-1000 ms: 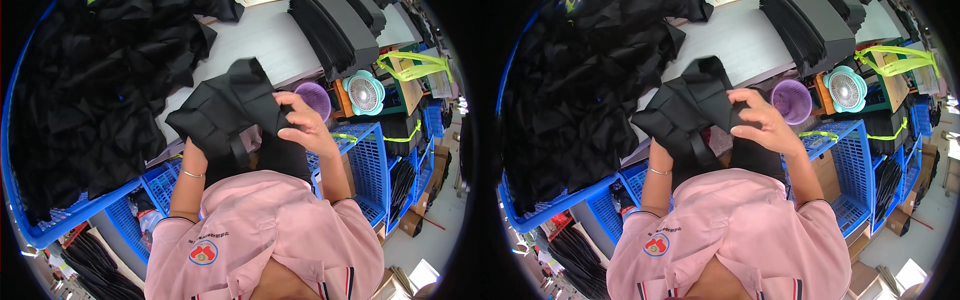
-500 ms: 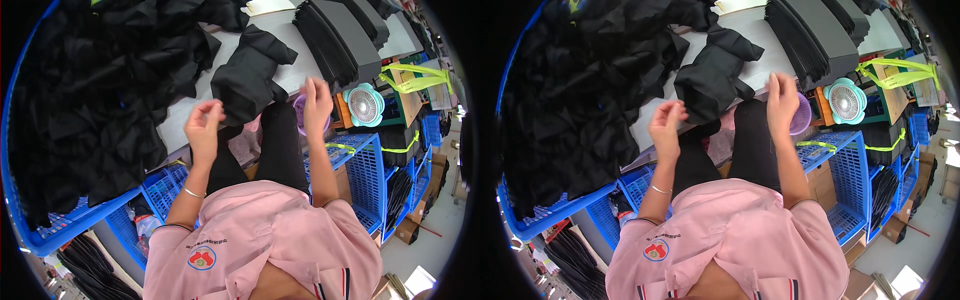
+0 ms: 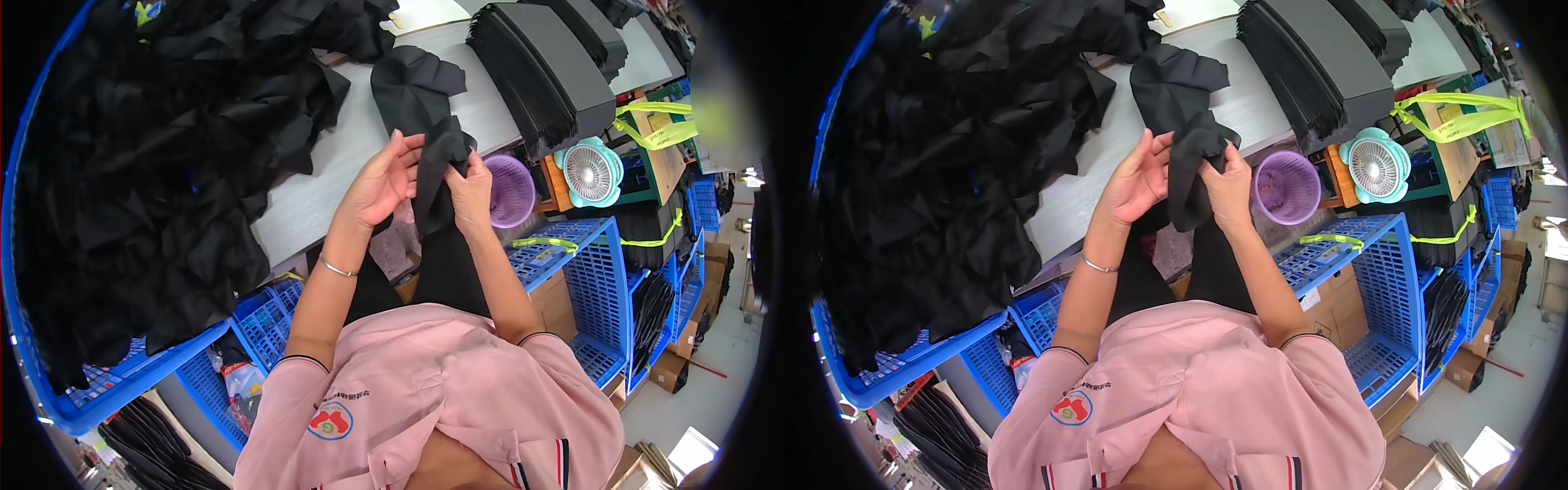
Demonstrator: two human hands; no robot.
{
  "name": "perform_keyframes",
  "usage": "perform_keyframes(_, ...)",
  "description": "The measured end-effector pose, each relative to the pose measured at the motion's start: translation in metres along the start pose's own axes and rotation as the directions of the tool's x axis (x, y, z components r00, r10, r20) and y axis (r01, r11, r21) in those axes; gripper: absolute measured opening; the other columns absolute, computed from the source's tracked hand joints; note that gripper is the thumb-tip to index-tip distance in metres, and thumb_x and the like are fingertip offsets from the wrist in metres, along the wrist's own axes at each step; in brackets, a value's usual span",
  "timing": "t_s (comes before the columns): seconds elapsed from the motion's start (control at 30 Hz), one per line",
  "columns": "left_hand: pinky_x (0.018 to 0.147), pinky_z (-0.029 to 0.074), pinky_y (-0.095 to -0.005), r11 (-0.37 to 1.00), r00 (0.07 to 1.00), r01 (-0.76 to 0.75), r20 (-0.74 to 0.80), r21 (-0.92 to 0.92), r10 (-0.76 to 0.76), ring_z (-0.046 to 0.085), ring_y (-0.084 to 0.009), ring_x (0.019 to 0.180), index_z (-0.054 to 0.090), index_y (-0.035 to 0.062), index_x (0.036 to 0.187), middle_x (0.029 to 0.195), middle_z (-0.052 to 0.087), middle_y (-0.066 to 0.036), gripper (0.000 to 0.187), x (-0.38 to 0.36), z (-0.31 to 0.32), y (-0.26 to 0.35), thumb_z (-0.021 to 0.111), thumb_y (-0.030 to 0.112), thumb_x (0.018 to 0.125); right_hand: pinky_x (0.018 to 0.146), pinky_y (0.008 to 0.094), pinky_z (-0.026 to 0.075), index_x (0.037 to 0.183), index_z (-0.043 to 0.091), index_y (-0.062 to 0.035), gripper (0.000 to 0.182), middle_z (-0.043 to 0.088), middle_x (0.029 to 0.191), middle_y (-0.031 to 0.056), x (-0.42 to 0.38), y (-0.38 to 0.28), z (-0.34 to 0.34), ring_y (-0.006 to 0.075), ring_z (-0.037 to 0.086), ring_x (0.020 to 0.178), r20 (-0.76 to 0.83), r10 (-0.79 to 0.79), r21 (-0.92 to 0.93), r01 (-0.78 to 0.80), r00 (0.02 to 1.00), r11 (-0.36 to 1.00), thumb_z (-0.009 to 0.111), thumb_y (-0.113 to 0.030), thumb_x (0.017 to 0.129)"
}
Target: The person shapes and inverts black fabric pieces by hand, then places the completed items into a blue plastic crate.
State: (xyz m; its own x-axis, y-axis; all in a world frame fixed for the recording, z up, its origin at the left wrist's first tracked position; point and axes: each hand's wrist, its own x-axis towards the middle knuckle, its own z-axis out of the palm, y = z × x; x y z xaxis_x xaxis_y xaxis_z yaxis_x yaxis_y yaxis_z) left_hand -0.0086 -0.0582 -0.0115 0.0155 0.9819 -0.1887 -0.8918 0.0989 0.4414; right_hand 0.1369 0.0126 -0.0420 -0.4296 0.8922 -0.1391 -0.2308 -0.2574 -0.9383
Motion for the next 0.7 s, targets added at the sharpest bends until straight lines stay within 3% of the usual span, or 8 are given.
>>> perform_keyframes(0.17, 0.047, 0.034, -0.0133, 0.992, 1.000, -0.020, 0.004, 0.124, 0.020, 0.053, 0.0011, 0.068, 0.055, 0.0022, 0.124, 0.100, 0.065, 0.000, 0.035, 0.016, -0.022, -0.002, 0.068, 0.013, 0.093, 0.089, 0.0289, 0.051, 0.113, 0.066, -0.0044, 0.032, 0.070, 0.104, 0.0027, 0.007, -0.002, -0.016, 0.0144, 0.066, 0.098, 0.060, 0.176, 0.149, -0.183, 0.983, 0.972, 0.073, 0.000, 0.081)
perform_keyframes(0.33, 0.049, 0.036, -0.0131, 0.965, 0.986, -0.111, -0.096, 0.237, 0.138, 0.055, 0.0002, 0.069, 0.057, 0.0025, 0.121, 0.095, 0.066, 0.000, 0.036, 0.003, -0.049, 0.019, 0.071, 0.003, 0.087, 0.092, 0.0282, 0.050, 0.122, 0.059, -0.0036, 0.040, 0.067, 0.112, 0.0014, 0.007, -0.032, -0.043, 0.0131, 0.065, 0.103, 0.442, 0.228, 0.467, -0.439, 0.868, 0.768, 0.069, -0.025, 0.090)
perform_keyframes(0.43, 0.052, 0.037, -0.0145, 0.902, 0.954, -0.150, -0.181, 0.404, 0.239, 0.057, -0.0021, 0.069, 0.061, 0.0024, 0.112, 0.089, 0.064, 0.001, 0.030, 0.001, -0.042, 0.011, 0.070, -0.002, 0.083, 0.080, 0.0229, 0.050, 0.117, 0.062, -0.0049, 0.038, 0.067, 0.104, -0.0023, 0.011, -0.037, -0.021, 0.0072, 0.063, 0.092, 0.325, 0.290, 0.114, -0.342, 0.900, 0.933, 0.072, -0.028, 0.087)
perform_keyframes(0.5, 0.053, 0.037, -0.0156, 0.819, 0.939, -0.175, -0.157, 0.547, 0.306, 0.057, -0.0033, 0.069, 0.063, 0.0018, 0.106, 0.088, 0.063, 0.001, 0.025, 0.006, -0.033, 0.001, 0.068, -0.005, 0.082, 0.052, 0.0184, 0.036, 0.102, 0.064, -0.0062, 0.023, 0.062, 0.081, -0.0123, 0.013, -0.032, -0.001, -0.0028, 0.051, 0.066, 0.331, 0.296, -0.190, -0.244, 0.896, 0.951, 0.073, -0.020, 0.086)
perform_keyframes(0.57, 0.055, 0.040, -0.0187, 0.537, 0.784, -0.312, -0.107, 0.784, 0.612, 0.056, -0.0045, 0.064, 0.065, 0.0013, 0.102, 0.085, 0.062, 0.002, 0.022, 0.012, -0.038, -0.005, 0.062, -0.008, 0.082, 0.049, 0.0252, 0.038, 0.098, 0.063, -0.0066, 0.017, 0.060, 0.068, -0.0068, 0.009, -0.029, 0.010, 0.0045, 0.052, 0.054, 0.266, 0.164, -0.342, -0.066, 0.950, 0.937, 0.071, -0.011, 0.084)
perform_keyframes(0.63, 0.057, 0.041, -0.0199, 0.032, 0.518, -0.174, 0.064, 0.984, 0.853, 0.055, -0.0046, 0.062, 0.065, 0.0015, 0.103, 0.084, 0.061, 0.001, 0.023, 0.007, -0.044, 0.009, 0.060, -0.008, 0.082, 0.048, 0.0331, 0.040, 0.098, 0.060, -0.0069, 0.019, 0.056, 0.058, 0.0035, 0.018, -0.014, 0.000, 0.0153, 0.052, 0.046, 0.044, -0.493, -0.799, 0.327, 0.869, 0.504, 0.067, -0.004, 0.080)
perform_keyframes(0.67, 0.057, 0.043, -0.0214, 0.193, 0.485, -0.172, -0.087, 0.966, 0.870, 0.055, -0.0046, 0.060, 0.064, 0.0024, 0.105, 0.085, 0.061, 0.001, 0.022, 0.004, -0.041, 0.014, 0.062, -0.003, 0.084, 0.051, 0.0381, 0.043, 0.101, 0.057, -0.0075, 0.027, 0.053, 0.057, 0.0106, 0.019, -0.018, -0.007, 0.0234, 0.055, 0.048, -0.008, -0.474, -0.816, 0.269, 0.880, 0.512, 0.063, 0.000, 0.077)
perform_keyframes(0.7, 0.056, 0.043, -0.0213, 0.289, 0.445, -0.254, -0.153, 0.923, 0.882, 0.056, -0.0050, 0.060, 0.063, 0.0013, 0.105, 0.085, 0.062, 0.000, 0.020, 0.004, -0.036, 0.014, 0.067, 0.002, 0.085, 0.048, 0.0351, 0.042, 0.105, 0.056, -0.0046, 0.025, 0.054, 0.056, 0.0075, 0.021, -0.014, -0.014, 0.0179, 0.056, 0.049, -0.040, -0.459, -0.799, 0.248, 0.887, 0.548, 0.066, -0.004, 0.082)
